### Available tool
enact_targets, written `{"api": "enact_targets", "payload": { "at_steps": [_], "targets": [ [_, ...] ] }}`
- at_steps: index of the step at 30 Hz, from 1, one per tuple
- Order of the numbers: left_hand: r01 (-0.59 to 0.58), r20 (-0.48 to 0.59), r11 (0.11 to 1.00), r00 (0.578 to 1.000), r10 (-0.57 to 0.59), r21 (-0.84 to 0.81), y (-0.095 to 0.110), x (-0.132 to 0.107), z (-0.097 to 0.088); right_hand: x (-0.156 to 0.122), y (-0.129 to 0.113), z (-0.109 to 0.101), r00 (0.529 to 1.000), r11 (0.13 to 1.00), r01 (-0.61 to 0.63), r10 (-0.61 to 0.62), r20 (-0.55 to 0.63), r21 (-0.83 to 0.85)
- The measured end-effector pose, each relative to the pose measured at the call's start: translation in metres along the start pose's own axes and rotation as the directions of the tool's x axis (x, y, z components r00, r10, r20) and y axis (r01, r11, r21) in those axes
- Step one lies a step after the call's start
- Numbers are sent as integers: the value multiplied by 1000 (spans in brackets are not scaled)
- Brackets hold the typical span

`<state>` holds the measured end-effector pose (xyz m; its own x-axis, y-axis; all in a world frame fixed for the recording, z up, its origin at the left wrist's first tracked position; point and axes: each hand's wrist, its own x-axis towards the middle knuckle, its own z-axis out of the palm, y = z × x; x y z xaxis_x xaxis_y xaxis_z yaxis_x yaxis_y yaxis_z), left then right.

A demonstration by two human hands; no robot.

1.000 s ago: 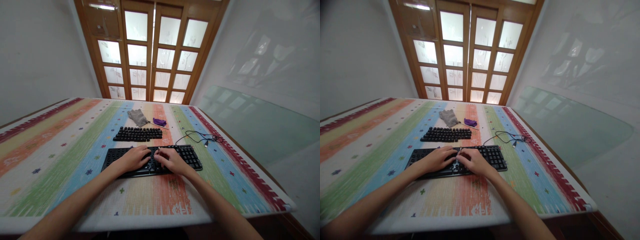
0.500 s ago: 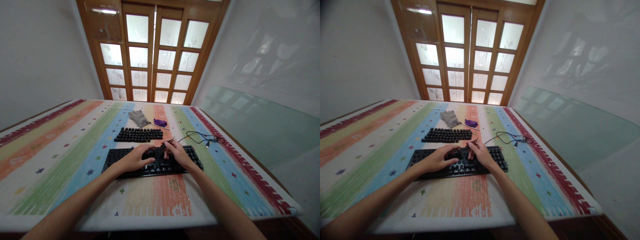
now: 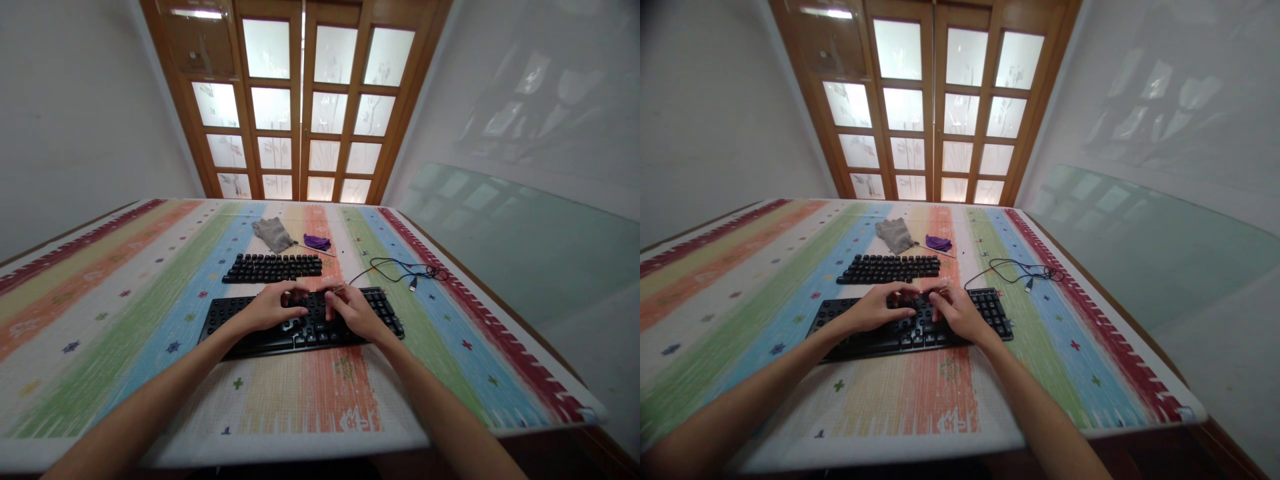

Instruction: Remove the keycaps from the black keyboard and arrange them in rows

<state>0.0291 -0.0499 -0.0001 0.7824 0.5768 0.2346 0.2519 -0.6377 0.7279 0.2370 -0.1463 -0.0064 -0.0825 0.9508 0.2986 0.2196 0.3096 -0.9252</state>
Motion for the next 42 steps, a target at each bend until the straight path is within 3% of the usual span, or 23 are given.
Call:
{"api": "enact_targets", "payload": {
  "at_steps": [9,20,28,35,42],
  "targets": [
    [-35,13,999,999,35,35,4,3,2,-1,0,-9,999,998,31,-31,9,-61],
    [-120,-126,978,982,142,169,3,4,3,0,0,-1,991,995,-8,-6,-132,-104],
    [-168,-73,956,979,191,239,4,12,5,1,1,0,988,997,-13,2,-152,-72],
    [-129,-129,946,976,174,298,-5,26,-3,1,4,-1,978,990,-12,-19,-209,-143],
    [-195,27,858,978,208,475,-26,56,-10,-1,5,-1,977,990,-15,-14,-213,-138]
  ]
}}
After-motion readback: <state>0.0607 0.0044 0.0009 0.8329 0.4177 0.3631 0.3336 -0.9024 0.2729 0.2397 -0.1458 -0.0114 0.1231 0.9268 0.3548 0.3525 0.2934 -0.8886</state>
